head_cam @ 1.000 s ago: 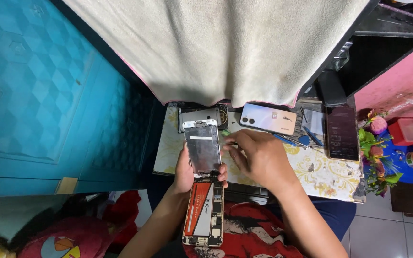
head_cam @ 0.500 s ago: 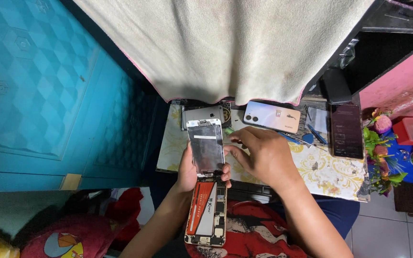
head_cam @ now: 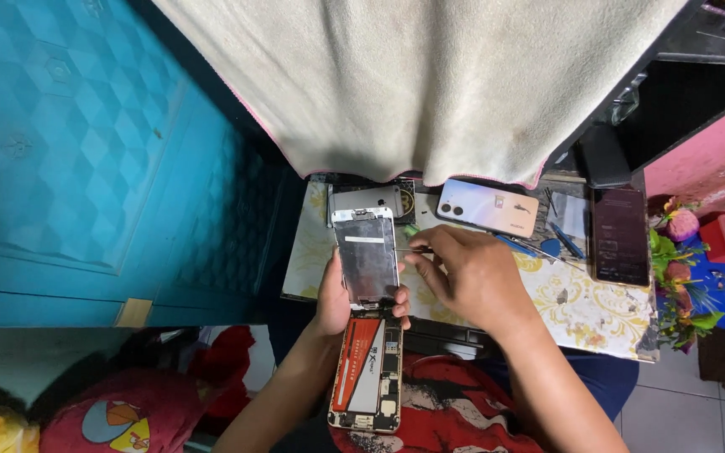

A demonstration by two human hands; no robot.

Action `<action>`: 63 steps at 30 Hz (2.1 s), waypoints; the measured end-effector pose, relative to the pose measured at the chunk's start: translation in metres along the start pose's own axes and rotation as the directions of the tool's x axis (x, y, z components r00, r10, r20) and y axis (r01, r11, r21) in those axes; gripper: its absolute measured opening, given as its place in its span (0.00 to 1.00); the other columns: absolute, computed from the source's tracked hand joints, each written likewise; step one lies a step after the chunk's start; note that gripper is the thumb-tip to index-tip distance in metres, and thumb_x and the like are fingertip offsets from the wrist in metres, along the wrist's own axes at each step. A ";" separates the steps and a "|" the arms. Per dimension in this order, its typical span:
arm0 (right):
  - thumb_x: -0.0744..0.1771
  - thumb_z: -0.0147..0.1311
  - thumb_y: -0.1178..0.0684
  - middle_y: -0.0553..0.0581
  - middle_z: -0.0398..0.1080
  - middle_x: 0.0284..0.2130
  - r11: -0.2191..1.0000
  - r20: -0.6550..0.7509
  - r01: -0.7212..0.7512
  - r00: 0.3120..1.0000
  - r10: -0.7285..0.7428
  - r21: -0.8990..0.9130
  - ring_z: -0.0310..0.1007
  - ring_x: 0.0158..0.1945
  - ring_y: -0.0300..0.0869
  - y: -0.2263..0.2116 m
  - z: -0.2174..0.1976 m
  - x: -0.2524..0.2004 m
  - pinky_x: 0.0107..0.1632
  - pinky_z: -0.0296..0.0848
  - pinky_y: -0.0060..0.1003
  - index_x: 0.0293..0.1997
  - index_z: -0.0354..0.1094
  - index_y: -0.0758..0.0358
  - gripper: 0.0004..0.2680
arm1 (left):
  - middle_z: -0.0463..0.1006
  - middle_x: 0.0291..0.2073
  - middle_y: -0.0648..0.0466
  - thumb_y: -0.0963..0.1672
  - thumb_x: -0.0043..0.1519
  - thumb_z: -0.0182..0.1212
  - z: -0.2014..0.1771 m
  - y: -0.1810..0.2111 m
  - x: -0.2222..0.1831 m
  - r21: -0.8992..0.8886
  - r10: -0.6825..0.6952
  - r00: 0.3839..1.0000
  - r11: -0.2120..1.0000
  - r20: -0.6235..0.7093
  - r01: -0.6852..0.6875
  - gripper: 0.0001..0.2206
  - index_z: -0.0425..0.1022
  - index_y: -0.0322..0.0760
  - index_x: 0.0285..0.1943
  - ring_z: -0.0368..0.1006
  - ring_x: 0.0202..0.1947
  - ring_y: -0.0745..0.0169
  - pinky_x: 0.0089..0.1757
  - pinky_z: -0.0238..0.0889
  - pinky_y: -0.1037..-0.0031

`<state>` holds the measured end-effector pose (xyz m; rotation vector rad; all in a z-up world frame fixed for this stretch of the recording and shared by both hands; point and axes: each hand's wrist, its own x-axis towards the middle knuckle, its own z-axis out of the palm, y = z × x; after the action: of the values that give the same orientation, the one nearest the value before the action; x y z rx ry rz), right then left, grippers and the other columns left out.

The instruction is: Disassembling a smartphone using a prying tool to remove the screen and access internal components.

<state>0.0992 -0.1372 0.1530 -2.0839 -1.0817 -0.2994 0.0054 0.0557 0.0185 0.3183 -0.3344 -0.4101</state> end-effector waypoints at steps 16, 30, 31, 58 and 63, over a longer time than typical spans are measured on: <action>0.68 0.55 0.58 0.54 0.72 0.26 0.964 -0.039 -0.082 0.995 0.094 0.253 0.73 0.26 0.48 0.025 0.014 -0.033 0.32 0.74 0.39 0.40 0.73 0.59 0.02 | 0.67 0.57 0.15 0.68 0.63 0.22 -0.019 -0.002 0.004 0.114 0.006 0.996 0.993 0.086 -0.016 0.52 0.49 0.19 0.78 0.67 0.56 0.18 0.61 0.49 0.44; 0.65 0.60 0.66 0.62 0.78 0.34 0.834 -0.157 -0.182 0.940 0.303 0.520 0.79 0.37 0.52 0.012 0.022 -0.062 0.44 0.76 0.44 0.43 0.77 0.70 0.05 | 0.70 0.57 0.19 0.69 0.62 0.21 -0.007 -0.016 -0.007 0.080 0.082 0.984 0.994 -0.157 -0.070 0.51 0.56 0.27 0.76 0.70 0.54 0.23 0.58 0.53 0.39; 0.65 0.60 0.66 0.62 0.78 0.34 0.835 -0.156 -0.183 0.940 0.303 0.520 0.79 0.37 0.52 0.018 0.025 -0.061 0.44 0.76 0.44 0.43 0.77 0.70 0.05 | 0.70 0.57 0.19 0.69 0.62 0.21 -0.011 -0.016 -0.005 0.079 0.082 0.984 0.994 -0.156 -0.071 0.51 0.56 0.27 0.76 0.70 0.54 0.23 0.58 0.53 0.39; 0.70 0.52 0.57 0.60 0.77 0.41 0.752 0.037 -0.312 0.933 0.358 0.581 0.78 0.48 0.54 0.021 0.051 -0.054 0.52 0.74 0.49 0.49 0.76 0.61 0.07 | 0.77 0.54 0.29 0.58 0.72 0.39 0.059 -0.014 0.014 0.120 0.297 0.876 0.955 -0.380 -0.272 0.33 0.71 0.23 0.62 0.76 0.46 0.23 0.48 0.67 0.41; 0.70 0.49 0.54 0.59 0.64 0.24 -0.033 0.388 -0.432 0.771 0.506 0.901 0.67 0.12 0.46 0.016 0.074 -0.041 0.13 0.76 0.43 0.34 0.69 0.69 0.09 | 0.79 0.55 0.32 0.59 0.70 0.47 0.050 -0.011 0.017 0.027 0.142 0.968 0.990 -0.209 -0.140 0.32 0.70 0.25 0.63 0.79 0.48 0.32 0.53 0.68 0.47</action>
<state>0.0766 -0.1146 0.0724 -0.9886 -0.1745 0.6172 -0.0022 0.0269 0.0634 0.3438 -0.1509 -0.2317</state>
